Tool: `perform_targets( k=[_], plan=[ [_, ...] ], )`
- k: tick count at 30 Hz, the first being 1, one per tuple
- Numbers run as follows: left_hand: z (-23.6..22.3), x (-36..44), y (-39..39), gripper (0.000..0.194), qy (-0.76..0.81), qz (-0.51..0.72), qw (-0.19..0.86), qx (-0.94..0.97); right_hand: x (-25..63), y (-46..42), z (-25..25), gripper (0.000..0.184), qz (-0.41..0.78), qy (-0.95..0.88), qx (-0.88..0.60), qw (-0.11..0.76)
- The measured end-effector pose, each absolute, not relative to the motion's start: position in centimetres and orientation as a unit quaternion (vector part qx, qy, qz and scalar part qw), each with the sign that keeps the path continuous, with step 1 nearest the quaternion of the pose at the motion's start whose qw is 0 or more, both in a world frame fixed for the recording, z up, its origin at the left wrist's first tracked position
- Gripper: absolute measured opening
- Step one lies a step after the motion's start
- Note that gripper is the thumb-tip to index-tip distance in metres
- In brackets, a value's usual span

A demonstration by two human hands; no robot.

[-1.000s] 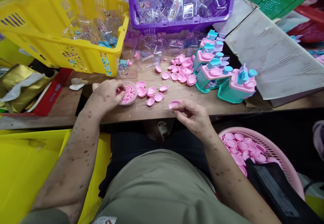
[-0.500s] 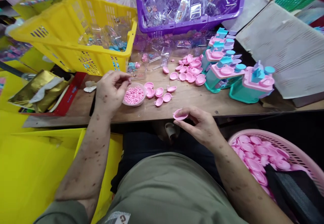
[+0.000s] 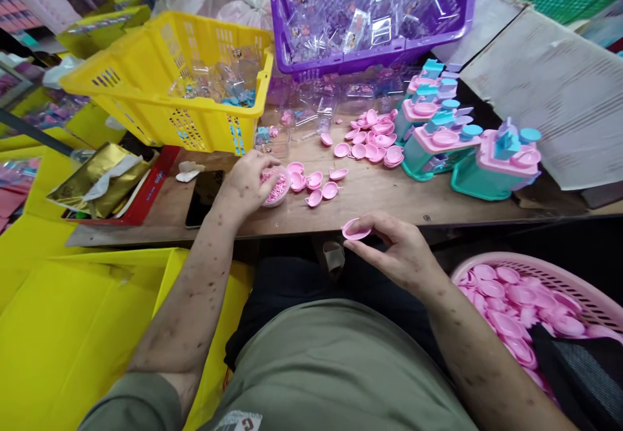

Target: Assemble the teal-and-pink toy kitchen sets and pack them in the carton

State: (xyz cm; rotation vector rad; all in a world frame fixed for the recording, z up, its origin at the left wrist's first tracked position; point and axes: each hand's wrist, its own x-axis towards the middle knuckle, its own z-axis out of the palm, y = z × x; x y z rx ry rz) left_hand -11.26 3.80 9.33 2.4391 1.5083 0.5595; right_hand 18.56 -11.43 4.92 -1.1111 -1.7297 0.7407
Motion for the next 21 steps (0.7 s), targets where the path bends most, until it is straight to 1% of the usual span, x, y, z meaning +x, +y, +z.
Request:
perform_targets(
  k=[3, 5, 11, 16, 17, 20, 21],
  plan=[
    [9.4, -10.9, 4.6, 0.025, 0.534, 0.094, 0.103, 0.834, 18.5, -11.5, 4.9, 0.014, 0.296, -0.709, -0.448, 0.457],
    [9.6, -10.9, 4.8, 0.022, 0.538, 0.078, 0.095, 0.834, 18.6, -11.7, 4.9, 0.014, 0.294, -0.709, -0.450, 0.456],
    [10.4, -11.6, 3.9, 0.019, 0.552, 0.141, 0.114, 0.814, 19.2, -12.2, 5.1, 0.013, 0.283, -0.700, -0.448, 0.479],
    [10.7, -12.2, 3.5, 0.031, 0.576, 0.160, 0.121, 0.792, 19.2, -12.2, 5.3, 0.016, 0.290, -0.698, -0.451, 0.475],
    [10.8, -12.3, 3.5, 0.031, 0.575, 0.157, 0.116, 0.794, 19.1, -12.2, 5.4, 0.017, 0.290, -0.699, -0.450, 0.474],
    [11.1, -12.6, 3.2, 0.020, 0.562, 0.168, 0.098, 0.804, 18.8, -12.2, 5.5, 0.014, 0.288, -0.706, -0.442, 0.472],
    [11.1, -12.6, 3.0, 0.021, 0.560, 0.179, 0.099, 0.803, 18.7, -12.2, 5.6, 0.013, 0.288, -0.709, -0.437, 0.473]
  ],
)
